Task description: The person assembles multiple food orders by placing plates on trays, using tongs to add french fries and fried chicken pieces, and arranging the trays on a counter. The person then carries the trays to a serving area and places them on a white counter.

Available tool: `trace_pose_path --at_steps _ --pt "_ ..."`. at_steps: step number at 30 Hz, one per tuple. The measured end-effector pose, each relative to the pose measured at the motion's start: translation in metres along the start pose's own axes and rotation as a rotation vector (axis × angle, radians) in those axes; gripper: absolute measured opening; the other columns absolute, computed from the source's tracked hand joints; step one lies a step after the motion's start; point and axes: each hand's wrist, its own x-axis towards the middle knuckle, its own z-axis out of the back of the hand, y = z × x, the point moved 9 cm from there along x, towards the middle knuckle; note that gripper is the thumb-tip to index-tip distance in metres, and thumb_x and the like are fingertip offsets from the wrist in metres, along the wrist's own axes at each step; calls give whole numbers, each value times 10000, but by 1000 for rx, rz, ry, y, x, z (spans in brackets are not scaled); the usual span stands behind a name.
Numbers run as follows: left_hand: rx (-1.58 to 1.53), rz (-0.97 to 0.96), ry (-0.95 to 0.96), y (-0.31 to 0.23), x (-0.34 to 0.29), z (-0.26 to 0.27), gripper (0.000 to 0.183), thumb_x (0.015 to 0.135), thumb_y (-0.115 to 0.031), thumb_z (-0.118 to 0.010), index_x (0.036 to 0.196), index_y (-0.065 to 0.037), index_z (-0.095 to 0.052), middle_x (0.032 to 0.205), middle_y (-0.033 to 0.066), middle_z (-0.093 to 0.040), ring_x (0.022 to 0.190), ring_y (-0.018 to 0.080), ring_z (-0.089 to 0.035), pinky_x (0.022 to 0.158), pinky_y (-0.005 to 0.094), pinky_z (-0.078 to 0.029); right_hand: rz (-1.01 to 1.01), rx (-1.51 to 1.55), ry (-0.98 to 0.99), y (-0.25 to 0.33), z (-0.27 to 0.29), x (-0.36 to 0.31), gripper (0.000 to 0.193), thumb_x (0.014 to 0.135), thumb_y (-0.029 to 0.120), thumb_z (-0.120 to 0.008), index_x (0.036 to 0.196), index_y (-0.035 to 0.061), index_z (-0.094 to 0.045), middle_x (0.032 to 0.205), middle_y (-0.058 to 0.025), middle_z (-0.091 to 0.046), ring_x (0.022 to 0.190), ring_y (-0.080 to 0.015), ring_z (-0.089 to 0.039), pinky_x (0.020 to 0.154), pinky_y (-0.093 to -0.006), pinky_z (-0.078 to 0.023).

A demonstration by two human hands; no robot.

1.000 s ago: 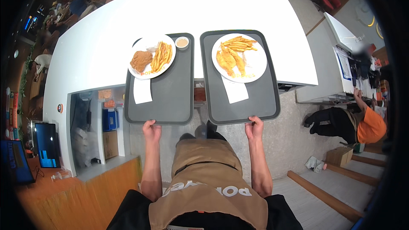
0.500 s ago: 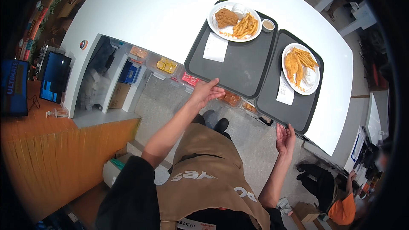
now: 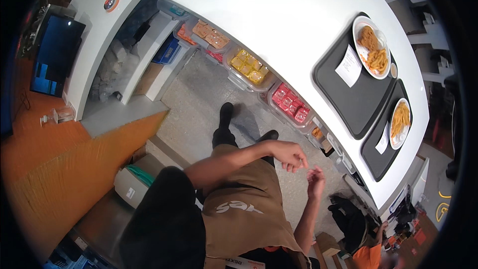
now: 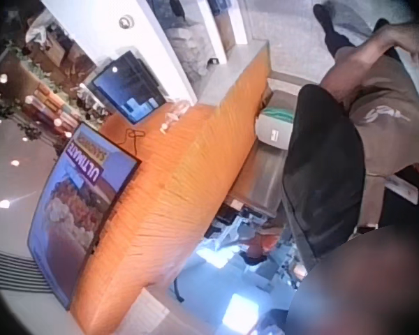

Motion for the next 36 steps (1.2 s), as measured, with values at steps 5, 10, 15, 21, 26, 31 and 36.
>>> trace_pose_path --at_steps 5,10,15,21,26,31,36 --pt "-22 291 -71 155 -108 75 307 940 -236 -607 1191 -72 -672 927 78 -723 787 148 -689 686 295 -561 108 -1145 592 -100 -157 -45 275 886 140 -585 1111 1 -660 825 -123 -718 749 -169 -688 679 -324 -540" --pt "206 467 -1004 296 -206 241 342 817 -273 -659 1133 -148 -698 1051 106 -721 1019 278 -686 871 393 -543 -65 -868 630 -104 -208 -75 322 883 -9 -555 1199 -19 -614 913 -87 -700 830 -138 -662 746 -296 -532" --pt "8 306 -1579 320 -274 378 311 797 -268 -703 1085 -150 -707 1032 134 -722 1015 325 -678 885 433 -528 -101 -800 377 -79 -186 -83 284 963 116 -580 1230 28 -612 940 -57 -688 856 -132 -646 747 -270 -503" --pt "-326 213 -1806 289 -260 471 286 801 -279 -728 1057 -155 -703 942 126 -738 910 318 -704 809 429 -545 -140 -925 229 -92 -137 -117 279 945 96 -587 1210 18 -623 925 -70 -703 837 -138 -660 727 -275 -513" --pt "184 246 -1763 250 -244 438 671 805 -187 -716 1419 -192 -446 1259 137 -612 1154 360 -603 892 480 -527 -18 -986 132 -72 -161 -139 272 899 78 -642 1166 26 -657 901 -69 -709 830 -152 -670 740 -296 -528" --pt "470 523 -1324 327 -233 341 903 802 -192 -685 1558 -251 -194 1377 192 -482 1191 417 -559 936 517 -511 467 -1055 -105 43 -225 -62 371 840 41 -673 1209 50 -629 1021 -117 -659 852 -194 -655 700 -324 -524" --pt "367 669 -752 456 -266 209 606 758 -227 -732 1322 -65 -581 1229 208 -646 1120 362 -628 955 428 -506 794 -1528 -565 111 -256 31 440 818 322 -749 1135 40 -635 1059 -198 -652 862 -364 -655 739 -470 -541"
